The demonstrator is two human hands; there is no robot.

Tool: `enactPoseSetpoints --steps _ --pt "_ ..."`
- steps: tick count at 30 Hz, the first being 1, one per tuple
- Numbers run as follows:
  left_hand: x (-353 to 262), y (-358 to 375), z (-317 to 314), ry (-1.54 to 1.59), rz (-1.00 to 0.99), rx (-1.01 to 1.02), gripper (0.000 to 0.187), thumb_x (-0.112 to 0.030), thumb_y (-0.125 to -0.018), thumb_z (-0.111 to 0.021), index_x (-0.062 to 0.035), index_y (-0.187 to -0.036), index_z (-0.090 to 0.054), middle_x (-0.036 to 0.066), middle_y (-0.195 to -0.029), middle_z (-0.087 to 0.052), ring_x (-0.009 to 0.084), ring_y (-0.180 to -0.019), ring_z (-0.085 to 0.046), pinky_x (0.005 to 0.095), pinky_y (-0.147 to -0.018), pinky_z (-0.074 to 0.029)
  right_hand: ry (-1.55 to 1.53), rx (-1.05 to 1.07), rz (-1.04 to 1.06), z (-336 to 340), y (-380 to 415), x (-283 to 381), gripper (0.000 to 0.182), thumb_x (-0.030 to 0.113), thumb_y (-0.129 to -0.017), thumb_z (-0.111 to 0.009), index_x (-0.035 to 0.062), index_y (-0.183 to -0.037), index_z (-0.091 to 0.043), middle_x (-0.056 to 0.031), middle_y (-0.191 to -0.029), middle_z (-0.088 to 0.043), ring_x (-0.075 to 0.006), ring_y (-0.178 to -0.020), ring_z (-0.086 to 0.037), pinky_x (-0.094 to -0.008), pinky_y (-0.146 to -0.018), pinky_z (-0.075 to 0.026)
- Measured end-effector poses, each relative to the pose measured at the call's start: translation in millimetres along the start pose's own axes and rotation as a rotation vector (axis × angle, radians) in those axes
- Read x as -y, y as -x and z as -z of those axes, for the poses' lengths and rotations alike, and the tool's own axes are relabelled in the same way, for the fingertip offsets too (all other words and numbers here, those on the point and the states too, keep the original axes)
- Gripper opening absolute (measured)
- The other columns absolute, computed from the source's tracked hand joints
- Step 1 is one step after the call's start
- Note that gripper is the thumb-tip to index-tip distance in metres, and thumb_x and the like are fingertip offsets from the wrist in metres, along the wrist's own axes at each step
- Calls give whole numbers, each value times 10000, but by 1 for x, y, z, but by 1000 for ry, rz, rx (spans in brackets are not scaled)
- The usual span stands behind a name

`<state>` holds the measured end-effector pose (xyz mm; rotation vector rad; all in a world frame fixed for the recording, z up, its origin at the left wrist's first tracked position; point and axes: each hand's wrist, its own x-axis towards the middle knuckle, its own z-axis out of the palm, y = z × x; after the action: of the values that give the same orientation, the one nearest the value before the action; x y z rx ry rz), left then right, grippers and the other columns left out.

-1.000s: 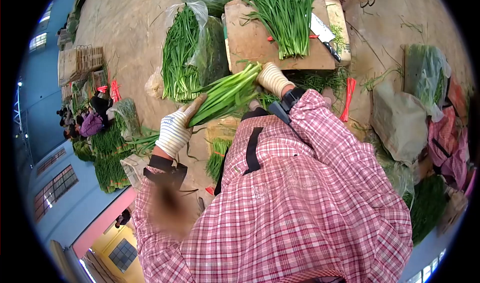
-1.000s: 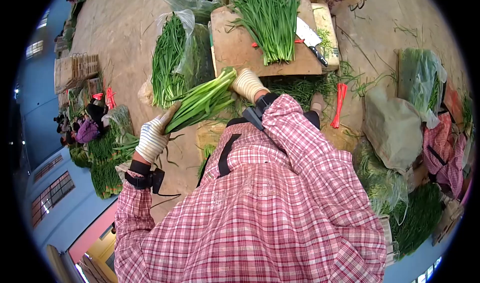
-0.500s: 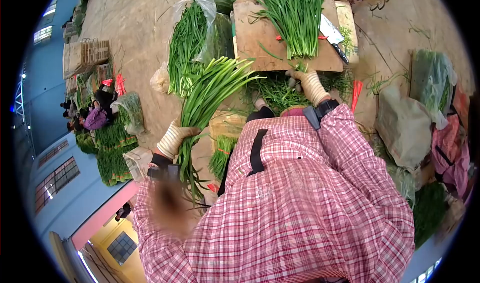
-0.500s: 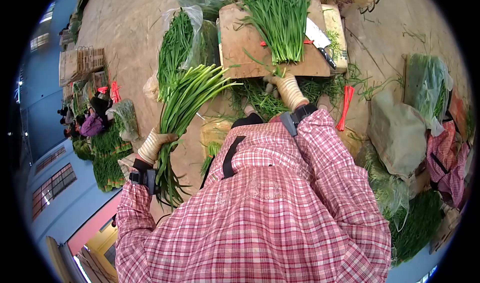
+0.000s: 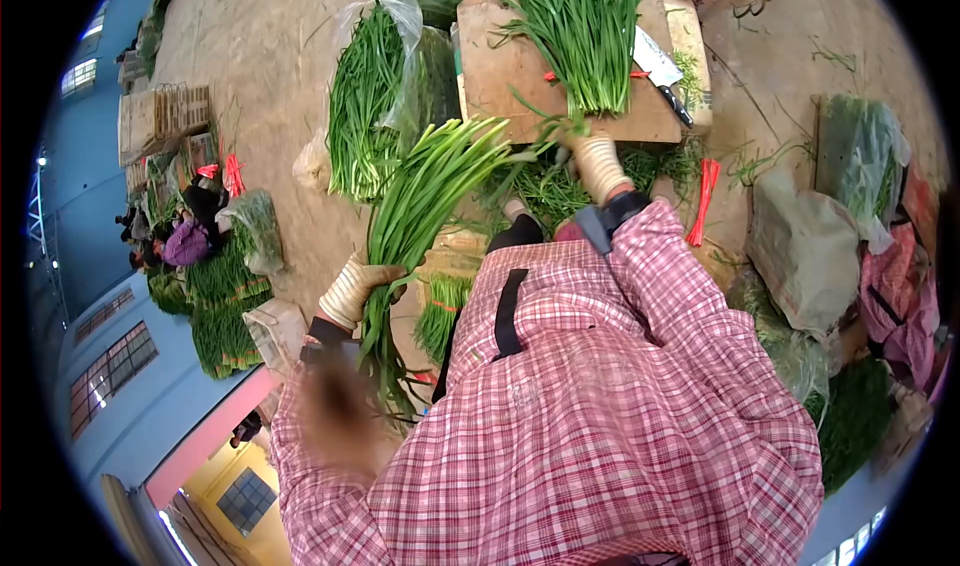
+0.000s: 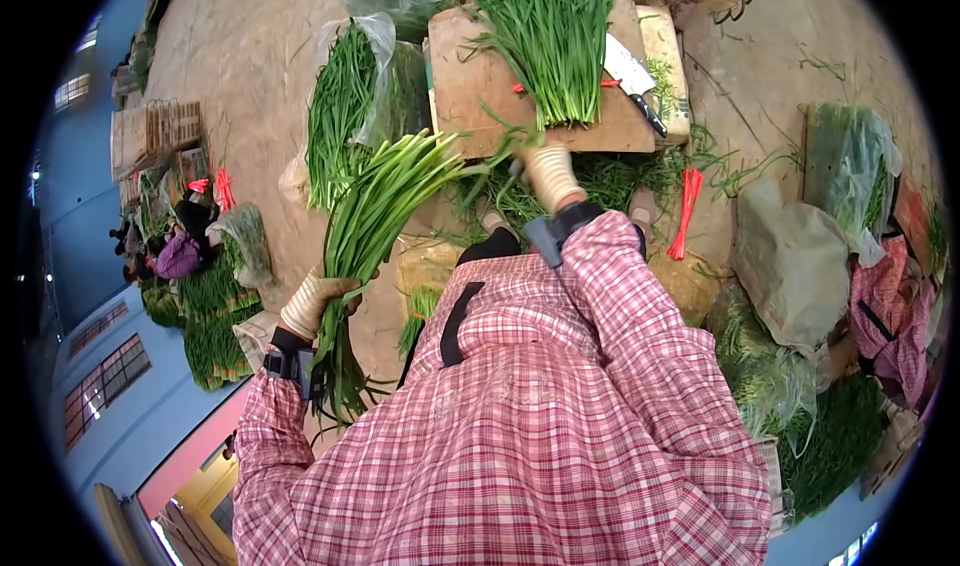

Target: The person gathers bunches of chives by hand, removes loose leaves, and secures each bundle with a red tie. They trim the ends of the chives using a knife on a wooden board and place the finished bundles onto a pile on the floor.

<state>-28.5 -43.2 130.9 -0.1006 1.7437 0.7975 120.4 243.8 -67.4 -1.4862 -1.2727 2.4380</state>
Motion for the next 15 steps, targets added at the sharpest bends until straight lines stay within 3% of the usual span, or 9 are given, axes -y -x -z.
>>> enactPoseSetpoints --steps 1,2,4,6,7,8,11,14,15 --pt "1 3 0 22 5 -19 349 -91 -785 -625 10 -1118 -608 19 -787 -607 92 -584 -526 235 -524 -419 -125 45 51 13 -19 -17 187 269 -892 -583 101 -815 -616 -10 -558 -536 -106 -381 -392 -265 -372 -304" --pt "0 5 0 44 9 -37 363 -92 -780 -630 10 -1127 -600 20 -790 -605 92 -581 -521 236 -523 -418 -142 59 -196 14 -19 -5 207 284 -903 -585 102 -817 -635 -5 -620 -568 -97 -428 -412 -263 -403 -339" --pt "0 5 0 66 22 -17 382 -86 -769 -636 1 -1138 -586 28 -856 -625 97 -633 -544 236 -558 -442 -20 339 111 8 -15 -8 208 255 -891 -610 56 -919 -664 -16 -775 -638 -112 -584 -534 -278 -540 -440" --pt "2 -1 1 -24 26 -26 385 -68 -759 -634 -9 -1136 -584 37 -929 -641 103 -700 -568 233 -599 -464 143 550 237 -10 -12 -2 265 215 -864 -650 8 -1030 -660 -31 -934 -665 -138 -793 -602 -282 -728 -473" --pt "-1 -2 -3 -25 25 -23 385 -68 -759 -634 -9 -1136 -584 37 -929 -641 103 -700 -568 233 -599 -464 44 606 97 -21 -14 -6 280 154 -850 -655 -15 -1075 -647 -49 -979 -670 -155 -884 -615 -271 -823 -452" --pt "-6 -1 -10 -60 -22 -13 386 -58 -756 -631 -14 -1137 -586 38 -947 -645 106 -733 -577 235 -612 -471 222 496 137 -29 -14 -7 242 131 -848 -652 -7 -1048 -654 -52 -960 -666 -150 -830 -606 -283 -782 -459" --pt "-4 -2 -9 -36 -53 -6 378 -52 -755 -632 -22 -1130 -599 38 -944 -652 108 -742 -582 237 -624 -476 139 252 -53 -39 -17 -6 217 135 -827 -671 7 -1003 -662 -46 -926 -662 -154 -775 -584 -302 -750 -456" --pt "11 6 8 54 26 -27 361 -63 -764 -633 -28 -1123 -615 31 -907 -656 107 -693 -574 240 -615 -472 -134 -23 85 -24 -20 -5 205 190 -858 -619 41 -995 -653 -22 -832 -633 -164 -668 -526 -313 -638 -448" --pt "18 11 19 81 75 -34 355 -70 -771 -631 -31 -1123 -622 26 -890 -657 106 -667 -570 243 -608 -469 -177 14 131 -21 -22 -7 198 181 -857 -609 50 -998 -655 -29 -819 -626 -165 -671 -526 -316 -632 -445"
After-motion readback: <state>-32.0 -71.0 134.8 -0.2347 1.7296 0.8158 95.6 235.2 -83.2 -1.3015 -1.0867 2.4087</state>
